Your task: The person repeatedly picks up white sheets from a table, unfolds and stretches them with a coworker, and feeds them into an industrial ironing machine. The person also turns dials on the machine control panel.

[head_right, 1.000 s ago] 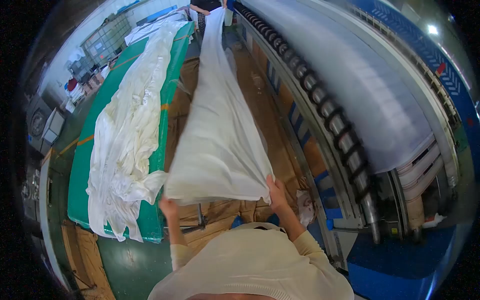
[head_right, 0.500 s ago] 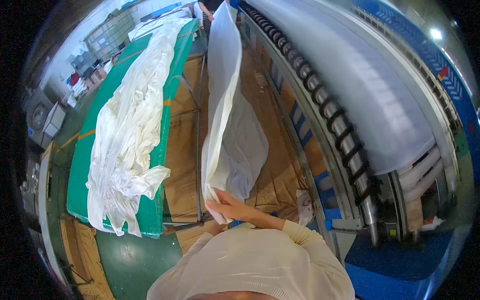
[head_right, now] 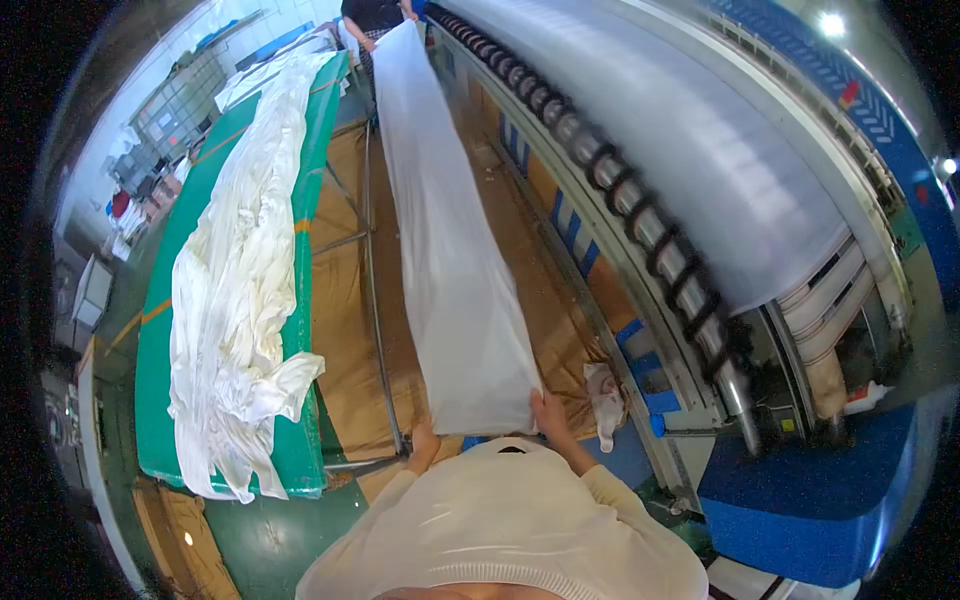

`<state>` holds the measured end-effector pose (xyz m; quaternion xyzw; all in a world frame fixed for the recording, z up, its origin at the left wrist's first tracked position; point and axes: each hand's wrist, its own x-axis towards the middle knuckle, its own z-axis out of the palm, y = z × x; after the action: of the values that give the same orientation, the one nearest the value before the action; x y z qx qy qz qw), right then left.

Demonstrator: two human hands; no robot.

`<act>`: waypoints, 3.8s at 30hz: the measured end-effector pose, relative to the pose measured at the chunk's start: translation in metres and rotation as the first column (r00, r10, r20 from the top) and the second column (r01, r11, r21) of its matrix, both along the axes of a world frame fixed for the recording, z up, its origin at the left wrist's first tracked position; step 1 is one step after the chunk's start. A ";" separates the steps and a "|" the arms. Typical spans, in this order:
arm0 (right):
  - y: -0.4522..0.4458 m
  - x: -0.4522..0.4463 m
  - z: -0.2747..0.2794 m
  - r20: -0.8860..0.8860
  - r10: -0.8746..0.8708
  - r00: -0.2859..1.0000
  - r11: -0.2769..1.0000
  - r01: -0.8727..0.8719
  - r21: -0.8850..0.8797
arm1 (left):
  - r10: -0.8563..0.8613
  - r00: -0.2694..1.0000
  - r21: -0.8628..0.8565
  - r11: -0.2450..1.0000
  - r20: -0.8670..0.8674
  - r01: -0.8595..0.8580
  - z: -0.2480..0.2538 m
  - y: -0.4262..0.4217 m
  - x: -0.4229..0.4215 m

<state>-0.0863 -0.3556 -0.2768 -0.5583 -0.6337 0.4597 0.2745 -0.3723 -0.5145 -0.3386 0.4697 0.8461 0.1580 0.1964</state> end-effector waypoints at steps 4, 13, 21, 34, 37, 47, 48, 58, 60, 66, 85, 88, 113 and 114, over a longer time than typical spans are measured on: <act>-0.002 -0.001 0.048 0.121 -0.067 0.990 0.993 0.078 -0.089 | 0.055 0.990 -0.187 0.982 0.132 -0.029 0.036 0.018 -0.001; -0.005 0.000 0.023 0.380 -0.035 0.924 0.988 -0.025 0.150 | 0.117 0.992 -0.262 0.960 0.040 -0.103 0.087 0.030 -0.010; -0.005 -0.013 -0.005 0.114 -0.029 0.993 0.997 0.021 0.075 | 0.135 0.991 -0.180 0.974 -0.014 -0.135 0.028 0.006 -0.027; -0.005 0.014 -0.057 0.293 -0.006 0.956 0.999 -0.006 0.040 | 0.219 0.963 -0.126 0.971 0.156 -0.201 0.037 0.006 -0.025; -0.006 0.015 -0.056 0.310 -0.019 0.951 0.997 -0.006 0.079 | 0.181 0.978 -0.083 0.981 0.104 -0.173 0.017 0.003 -0.026; -0.001 0.024 -0.056 0.349 0.001 0.937 1.000 0.001 -0.006 | 0.191 0.970 -0.049 0.981 0.153 -0.186 0.034 0.012 -0.018; -0.001 0.024 -0.056 0.349 -0.001 0.937 1.000 0.003 -0.006 | 0.189 0.970 -0.049 0.982 0.152 -0.184 0.035 0.013 -0.018; 0.002 0.033 -0.077 0.287 -0.016 0.958 1.000 0.018 -0.005 | 0.174 0.972 -0.050 0.984 0.156 -0.169 0.026 0.012 -0.017; 0.001 0.034 -0.081 0.303 -0.012 0.953 1.000 0.018 -0.016 | 0.174 0.968 -0.046 0.985 0.179 -0.168 0.023 0.012 -0.018; 0.000 0.036 -0.088 0.252 -0.052 0.966 0.999 0.051 0.008 | 0.151 0.981 0.076 0.984 0.119 -0.161 0.013 0.008 -0.015; 0.003 0.033 -0.041 0.234 -0.035 0.972 0.998 0.047 -0.043 | 0.139 0.986 0.005 0.990 0.094 -0.140 0.025 0.005 -0.007; 0.027 0.025 0.007 0.101 -0.120 0.988 0.991 0.113 0.067 | 0.046 0.999 0.000 0.999 0.008 -0.046 0.031 0.015 -0.004; 0.267 0.427 0.451 0.524 -0.758 0.388 0.573 0.012 0.820 | -0.832 0.502 0.727 0.495 0.238 0.476 0.255 0.250 0.275; 0.282 0.430 0.447 0.563 -0.752 0.342 0.611 0.039 0.791 | -0.834 0.523 0.753 0.455 0.175 0.475 0.235 0.257 0.271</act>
<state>0.3433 -0.0731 0.1707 -0.7194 -0.6206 -0.2389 0.2006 -0.1009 -0.2577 -0.1037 0.7437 0.3878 0.4550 0.2992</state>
